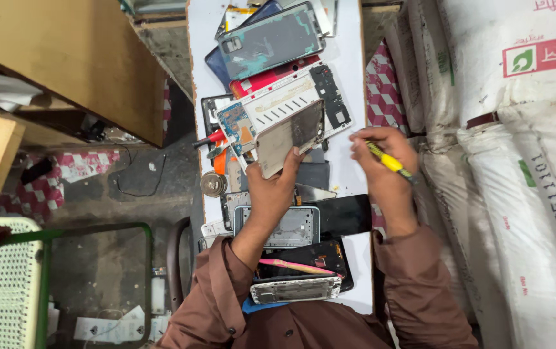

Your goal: The person uses a yellow-handled screwdriver to work on the back of a disassembled smartphone held in the left hand. The person repeatedly inserts and turns the screwdriver on the device's rear casing while seated at a cluttered workbench.

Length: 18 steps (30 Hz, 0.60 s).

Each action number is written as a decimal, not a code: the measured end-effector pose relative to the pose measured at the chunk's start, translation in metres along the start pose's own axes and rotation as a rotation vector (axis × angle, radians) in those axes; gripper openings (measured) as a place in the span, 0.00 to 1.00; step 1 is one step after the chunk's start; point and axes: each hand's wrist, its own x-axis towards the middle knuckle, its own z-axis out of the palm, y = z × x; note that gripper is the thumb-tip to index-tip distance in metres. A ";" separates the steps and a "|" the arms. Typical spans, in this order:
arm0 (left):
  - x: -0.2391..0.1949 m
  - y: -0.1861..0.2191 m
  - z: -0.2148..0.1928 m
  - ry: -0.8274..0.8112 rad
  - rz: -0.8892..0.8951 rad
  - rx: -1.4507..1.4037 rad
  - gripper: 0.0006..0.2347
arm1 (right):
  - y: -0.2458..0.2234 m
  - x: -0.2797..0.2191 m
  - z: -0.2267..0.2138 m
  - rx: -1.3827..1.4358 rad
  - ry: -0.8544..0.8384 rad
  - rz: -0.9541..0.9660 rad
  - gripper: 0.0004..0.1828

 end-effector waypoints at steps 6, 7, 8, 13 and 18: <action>-0.002 0.003 -0.003 -0.011 0.086 0.111 0.09 | -0.008 -0.042 -0.027 -0.173 0.031 0.085 0.09; -0.001 0.003 -0.002 -0.007 0.077 0.097 0.09 | -0.010 -0.052 -0.029 -0.206 0.030 0.047 0.09; -0.002 0.001 -0.001 0.009 0.082 0.113 0.09 | -0.011 -0.064 -0.031 -0.226 0.063 0.031 0.08; -0.002 -0.008 -0.004 0.042 0.080 0.195 0.08 | -0.010 -0.111 -0.048 -0.344 0.113 -0.053 0.05; 0.000 -0.009 -0.004 0.020 0.062 0.045 0.10 | -0.017 -0.155 -0.057 -0.548 -0.036 -0.002 0.08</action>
